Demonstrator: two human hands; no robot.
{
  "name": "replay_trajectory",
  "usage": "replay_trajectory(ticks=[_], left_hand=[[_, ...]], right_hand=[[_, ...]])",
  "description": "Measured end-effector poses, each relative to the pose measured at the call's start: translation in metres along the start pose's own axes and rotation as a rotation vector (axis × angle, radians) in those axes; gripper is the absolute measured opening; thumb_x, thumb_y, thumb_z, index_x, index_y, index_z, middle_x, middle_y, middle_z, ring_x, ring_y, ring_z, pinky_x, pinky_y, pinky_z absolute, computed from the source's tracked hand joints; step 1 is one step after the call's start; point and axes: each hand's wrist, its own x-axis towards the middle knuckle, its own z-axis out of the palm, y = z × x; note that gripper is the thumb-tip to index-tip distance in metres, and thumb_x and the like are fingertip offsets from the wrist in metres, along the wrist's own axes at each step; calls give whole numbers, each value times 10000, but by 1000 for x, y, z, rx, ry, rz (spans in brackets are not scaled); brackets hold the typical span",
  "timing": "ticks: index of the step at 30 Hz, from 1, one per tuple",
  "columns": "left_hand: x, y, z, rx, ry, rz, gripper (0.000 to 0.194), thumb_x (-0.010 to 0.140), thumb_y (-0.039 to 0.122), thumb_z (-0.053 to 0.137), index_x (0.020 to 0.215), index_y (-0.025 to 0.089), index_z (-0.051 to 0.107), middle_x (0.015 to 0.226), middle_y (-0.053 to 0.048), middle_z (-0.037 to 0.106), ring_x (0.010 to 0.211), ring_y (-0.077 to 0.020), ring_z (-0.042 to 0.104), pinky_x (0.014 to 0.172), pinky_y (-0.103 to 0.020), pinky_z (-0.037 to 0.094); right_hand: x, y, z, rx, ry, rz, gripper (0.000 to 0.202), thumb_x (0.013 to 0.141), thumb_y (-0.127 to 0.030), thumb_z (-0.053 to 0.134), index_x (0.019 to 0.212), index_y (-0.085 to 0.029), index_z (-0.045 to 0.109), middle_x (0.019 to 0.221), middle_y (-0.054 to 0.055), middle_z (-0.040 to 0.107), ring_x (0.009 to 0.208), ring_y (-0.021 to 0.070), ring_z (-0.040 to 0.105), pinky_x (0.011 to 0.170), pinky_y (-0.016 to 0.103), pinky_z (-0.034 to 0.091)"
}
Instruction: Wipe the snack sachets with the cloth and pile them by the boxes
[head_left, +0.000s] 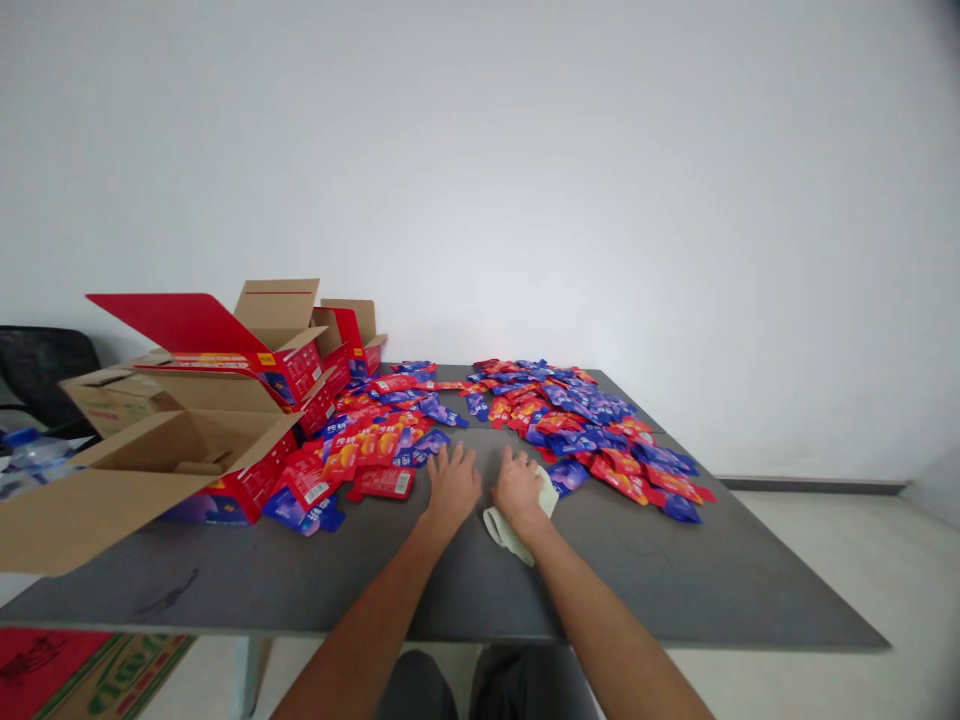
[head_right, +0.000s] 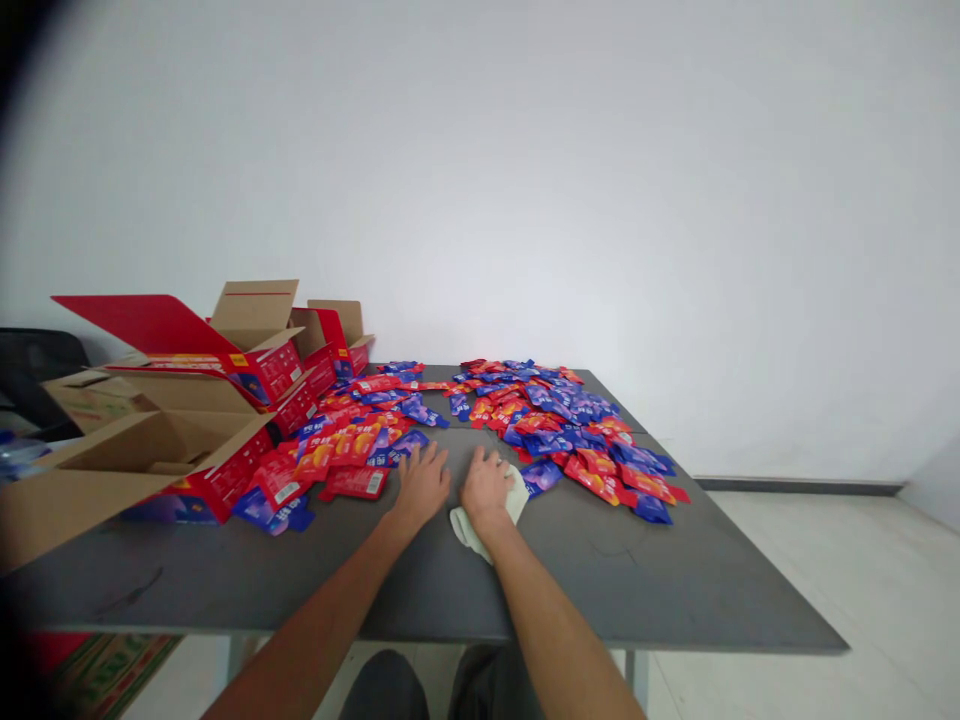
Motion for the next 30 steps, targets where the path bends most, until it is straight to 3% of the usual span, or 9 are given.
replay_trajectory(ticks=[3, 8, 12, 18, 21, 23, 27, 30], left_hand=[[1, 17, 8, -38, -37, 48, 465, 888, 245, 437, 1335, 244, 565, 1504, -86, 465, 1424, -339, 312, 1147, -585, 222], [5, 48, 20, -88, -89, 119, 530, 872, 248, 461, 1402, 250, 492, 1534, -89, 422, 1440, -322, 296, 1163, -558, 206], [13, 77, 30, -135, -141, 186, 664, 853, 301, 515, 1496, 247, 359, 1580, -95, 344, 1471, -320, 240, 1181, -540, 179], [37, 119, 53, -214, -179, 296, 949, 766, 498, 644, 1561, 268, 178, 1655, -109, 75, 1510, -356, 58, 1188, -569, 125], [51, 133, 63, -223, -173, 322, 1052, 693, 521, 708, 1561, 302, 157, 1659, -104, 19, 1511, -364, -7, 1184, -592, 83], [61, 137, 68, -216, -187, 327, 1084, 658, 515, 734, 1558, 319, 162, 1659, -104, 20, 1508, -376, -22, 1180, -607, 55], [83, 140, 74, -198, -245, 340, 1141, 598, 539, 759, 1554, 336, 171, 1659, -103, 12, 1498, -417, -35, 1163, -644, 18], [99, 139, 80, -207, -303, 347, 1186, 578, 599, 744, 1561, 336, 134, 1659, -99, 19, 1492, -435, -43, 1149, -672, 9]], right_hand=[[1, 16, -9, 59, 26, -28, 525, 799, -135, 569, 1319, -173, 503, 1277, 187, 509, 1154, 308, 534, 887, 375, 450], [5, 47, -28, 72, 25, -40, 487, 765, -79, 563, 1247, -149, 569, 1228, 152, 540, 995, 221, 624, 887, 283, 444], [9, 76, -49, 86, 105, 26, 440, 836, -146, 509, 1271, -154, 574, 1243, 156, 541, 1014, 243, 627, 881, 301, 441], [31, 119, -74, 112, 278, 154, 412, 936, -252, 382, 1238, -93, 614, 1161, 192, 584, 1021, 274, 608, 900, 329, 434], [45, 133, -70, 82, 319, 136, 466, 969, -321, 345, 1230, -62, 630, 1201, 219, 570, 1178, 308, 522, 1006, 354, 383], [52, 139, -63, 44, 309, 115, 493, 966, -370, 370, 1281, -79, 613, 1330, 223, 507, 1290, 338, 424, 1078, 405, 315], [63, 149, -46, -32, 273, 156, 569, 932, -491, 445, 1444, -246, 483, 1594, 111, 226, 1443, 414, 151, 1131, 571, 128], [78, 158, -37, -12, 135, 241, 647, 929, -601, 391, 1513, -324, 357, 1619, 81, 179, 1455, 461, 74, 1093, 674, 15]])
